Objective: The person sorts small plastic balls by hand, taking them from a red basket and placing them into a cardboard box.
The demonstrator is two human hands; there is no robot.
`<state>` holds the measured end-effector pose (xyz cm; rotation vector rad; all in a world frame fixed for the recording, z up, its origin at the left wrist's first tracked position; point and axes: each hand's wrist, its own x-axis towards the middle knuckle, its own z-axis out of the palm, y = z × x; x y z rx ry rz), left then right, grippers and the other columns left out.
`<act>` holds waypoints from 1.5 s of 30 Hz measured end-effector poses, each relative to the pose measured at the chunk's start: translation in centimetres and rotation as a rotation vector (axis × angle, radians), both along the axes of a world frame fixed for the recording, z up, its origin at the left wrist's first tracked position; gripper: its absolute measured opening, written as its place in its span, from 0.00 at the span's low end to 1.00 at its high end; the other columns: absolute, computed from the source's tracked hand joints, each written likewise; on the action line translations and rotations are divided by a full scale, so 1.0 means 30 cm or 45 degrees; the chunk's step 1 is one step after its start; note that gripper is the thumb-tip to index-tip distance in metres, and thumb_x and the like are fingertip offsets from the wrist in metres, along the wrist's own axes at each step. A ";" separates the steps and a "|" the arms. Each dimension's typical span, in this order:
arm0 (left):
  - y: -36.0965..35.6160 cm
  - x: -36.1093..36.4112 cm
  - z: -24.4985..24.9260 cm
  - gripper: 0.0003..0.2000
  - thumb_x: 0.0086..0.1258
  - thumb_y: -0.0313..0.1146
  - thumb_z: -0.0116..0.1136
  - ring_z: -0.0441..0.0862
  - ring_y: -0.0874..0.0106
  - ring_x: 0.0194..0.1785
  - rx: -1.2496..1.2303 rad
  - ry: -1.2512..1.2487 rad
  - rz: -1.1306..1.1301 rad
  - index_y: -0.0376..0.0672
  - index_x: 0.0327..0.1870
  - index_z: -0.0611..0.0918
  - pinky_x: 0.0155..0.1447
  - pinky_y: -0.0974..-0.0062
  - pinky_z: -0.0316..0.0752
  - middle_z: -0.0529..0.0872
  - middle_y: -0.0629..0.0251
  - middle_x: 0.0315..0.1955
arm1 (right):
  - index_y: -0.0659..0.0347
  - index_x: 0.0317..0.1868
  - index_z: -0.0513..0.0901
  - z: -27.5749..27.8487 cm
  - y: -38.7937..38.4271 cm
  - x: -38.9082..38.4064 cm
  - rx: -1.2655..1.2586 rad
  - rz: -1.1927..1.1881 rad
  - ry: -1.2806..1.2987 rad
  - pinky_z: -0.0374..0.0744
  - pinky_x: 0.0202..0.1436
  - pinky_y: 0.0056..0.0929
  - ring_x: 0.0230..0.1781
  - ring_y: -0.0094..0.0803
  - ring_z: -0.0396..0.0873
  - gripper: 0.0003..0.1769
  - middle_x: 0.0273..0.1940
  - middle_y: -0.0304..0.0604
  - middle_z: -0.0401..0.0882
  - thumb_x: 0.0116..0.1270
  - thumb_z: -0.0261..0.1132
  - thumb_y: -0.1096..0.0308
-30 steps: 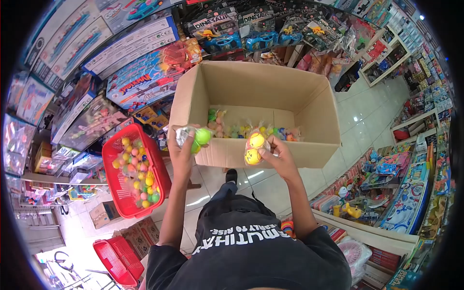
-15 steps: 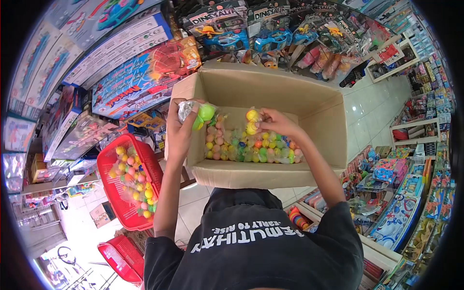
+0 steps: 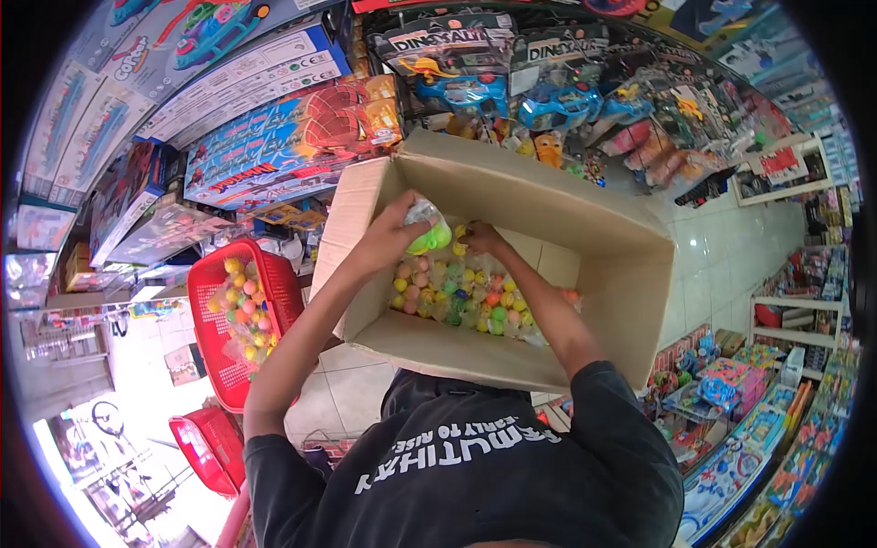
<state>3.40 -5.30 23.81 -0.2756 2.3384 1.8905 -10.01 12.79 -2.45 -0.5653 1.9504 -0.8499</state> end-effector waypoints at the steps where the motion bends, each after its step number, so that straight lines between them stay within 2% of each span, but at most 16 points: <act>1: -0.002 -0.006 -0.013 0.13 0.63 0.31 0.54 0.75 0.72 0.43 -0.007 0.000 0.018 0.38 0.46 0.70 0.48 0.74 0.68 0.78 0.58 0.37 | 0.69 0.34 0.75 -0.019 -0.016 0.005 0.023 0.172 0.237 0.78 0.31 0.25 0.24 0.28 0.78 0.18 0.26 0.45 0.77 0.52 0.67 0.62; 2: 0.000 -0.015 -0.023 0.14 0.63 0.31 0.54 0.75 0.70 0.43 -0.052 -0.012 0.033 0.37 0.47 0.70 0.49 0.73 0.68 0.78 0.57 0.37 | 0.69 0.34 0.75 -0.036 -0.028 0.012 0.012 0.186 0.240 0.78 0.31 0.25 0.24 0.28 0.78 0.18 0.26 0.45 0.77 0.52 0.67 0.62; 4: -0.002 -0.029 -0.049 0.15 0.63 0.32 0.54 0.75 0.69 0.44 -0.100 -0.028 0.056 0.37 0.48 0.70 0.50 0.72 0.67 0.78 0.55 0.38 | 0.69 0.34 0.77 -0.040 -0.050 0.068 0.097 -0.170 -0.053 0.76 0.41 0.37 0.35 0.45 0.79 0.21 0.33 0.53 0.79 0.50 0.64 0.57; 7: -0.002 -0.061 -0.071 0.16 0.63 0.35 0.55 0.72 0.72 0.45 -0.096 -0.116 0.015 0.38 0.48 0.71 0.52 0.75 0.65 0.76 0.60 0.40 | 0.68 0.34 0.78 -0.169 -0.091 0.117 -0.023 -0.129 0.110 0.75 0.42 0.40 0.36 0.45 0.78 0.21 0.33 0.54 0.79 0.50 0.64 0.56; 12: 0.018 -0.077 -0.113 0.20 0.63 0.34 0.55 0.72 0.71 0.50 -0.012 -0.140 0.032 0.37 0.54 0.69 0.55 0.76 0.64 0.77 0.59 0.45 | 0.68 0.39 0.78 -0.053 -0.110 0.142 -0.045 -0.214 0.083 0.76 0.35 0.38 0.30 0.41 0.80 0.21 0.33 0.53 0.80 0.52 0.65 0.59; 15: 0.014 -0.084 -0.173 0.20 0.63 0.34 0.54 0.72 0.71 0.50 0.007 -0.117 0.079 0.37 0.55 0.69 0.55 0.76 0.64 0.77 0.59 0.45 | 0.67 0.48 0.74 -0.008 -0.121 0.136 -0.096 -0.216 -0.142 0.77 0.35 0.37 0.31 0.39 0.80 0.26 0.37 0.49 0.80 0.52 0.66 0.59; 17: 0.031 -0.082 -0.080 0.19 0.63 0.34 0.54 0.72 0.72 0.50 0.020 -0.151 0.095 0.37 0.53 0.70 0.55 0.77 0.64 0.77 0.60 0.43 | 0.66 0.57 0.67 -0.033 -0.120 0.129 -0.082 -0.142 -0.290 0.77 0.40 0.35 0.36 0.37 0.79 0.33 0.42 0.47 0.78 0.53 0.66 0.60; 20: 0.030 -0.088 -0.071 0.15 0.63 0.34 0.54 0.72 0.73 0.47 0.051 -0.173 0.096 0.37 0.49 0.72 0.53 0.77 0.64 0.78 0.61 0.40 | 0.64 0.60 0.63 0.119 -0.123 0.128 -0.199 -0.007 -0.305 0.74 0.48 0.32 0.44 0.35 0.76 0.37 0.48 0.49 0.75 0.52 0.66 0.60; 26: 0.021 -0.090 -0.103 0.12 0.63 0.34 0.54 0.72 0.75 0.43 0.055 -0.128 0.050 0.38 0.43 0.72 0.50 0.78 0.66 0.77 0.63 0.37 | 0.61 0.57 0.69 0.187 -0.096 0.062 0.011 0.342 -0.350 0.69 0.53 0.33 0.49 0.36 0.73 0.34 0.53 0.49 0.73 0.49 0.67 0.62; 29: 0.037 -0.096 -0.102 0.12 0.63 0.34 0.55 0.73 0.76 0.43 0.074 -0.140 0.040 0.38 0.44 0.73 0.49 0.78 0.66 0.77 0.63 0.36 | 0.63 0.54 0.73 -0.012 -0.055 0.045 -0.248 0.224 -0.119 0.70 0.51 0.31 0.47 0.34 0.73 0.30 0.48 0.47 0.75 0.48 0.67 0.63; 33: 0.063 -0.143 -0.129 0.14 0.61 0.33 0.56 0.74 0.74 0.43 0.015 -0.103 -0.010 0.37 0.45 0.73 0.48 0.76 0.68 0.78 0.61 0.37 | 0.62 0.51 0.74 0.050 -0.014 -0.004 -0.263 0.178 -0.085 0.71 0.48 0.29 0.45 0.32 0.73 0.27 0.43 0.45 0.76 0.50 0.65 0.62; 35: 0.083 -0.173 -0.138 0.15 0.60 0.33 0.56 0.75 0.72 0.43 -0.087 -0.045 -0.022 0.36 0.45 0.74 0.48 0.75 0.68 0.79 0.59 0.38 | 0.62 0.49 0.75 0.154 0.017 -0.032 -0.307 -0.053 -0.180 0.72 0.45 0.26 0.44 0.30 0.73 0.23 0.42 0.42 0.76 0.53 0.64 0.61; 37: 0.106 -0.209 -0.151 0.15 0.60 0.32 0.57 0.76 0.71 0.44 -0.191 0.018 -0.037 0.35 0.46 0.74 0.48 0.75 0.68 0.79 0.58 0.39 | 0.60 0.51 0.74 0.278 0.053 -0.065 -0.300 -0.075 -0.250 0.72 0.44 0.24 0.44 0.26 0.73 0.22 0.42 0.39 0.76 0.56 0.62 0.62; 39: 0.128 -0.224 -0.179 0.16 0.59 0.32 0.55 0.77 0.64 0.45 -0.216 -0.084 -0.096 0.33 0.46 0.73 0.49 0.72 0.69 0.79 0.52 0.39 | 0.58 0.55 0.71 0.329 0.092 -0.078 -0.245 -0.169 -0.558 0.72 0.44 0.22 0.44 0.22 0.73 0.24 0.43 0.37 0.76 0.58 0.61 0.63; 43: 0.163 -0.224 -0.253 0.16 0.59 0.31 0.56 0.77 0.69 0.45 -0.269 -0.129 -0.216 0.35 0.47 0.74 0.49 0.73 0.69 0.79 0.56 0.40 | 0.56 0.61 0.64 0.424 0.157 -0.084 -0.299 -0.068 -0.645 0.72 0.46 0.22 0.47 0.21 0.71 0.27 0.52 0.34 0.71 0.61 0.58 0.67; 45: 0.171 -0.222 -0.264 0.17 0.59 0.31 0.57 0.76 0.70 0.46 -0.181 -0.214 -0.295 0.33 0.48 0.74 0.50 0.74 0.69 0.79 0.56 0.42 | 0.55 0.62 0.63 0.410 0.180 -0.079 -0.563 0.002 -0.834 0.72 0.47 0.22 0.48 0.20 0.70 0.27 0.53 0.33 0.70 0.62 0.57 0.67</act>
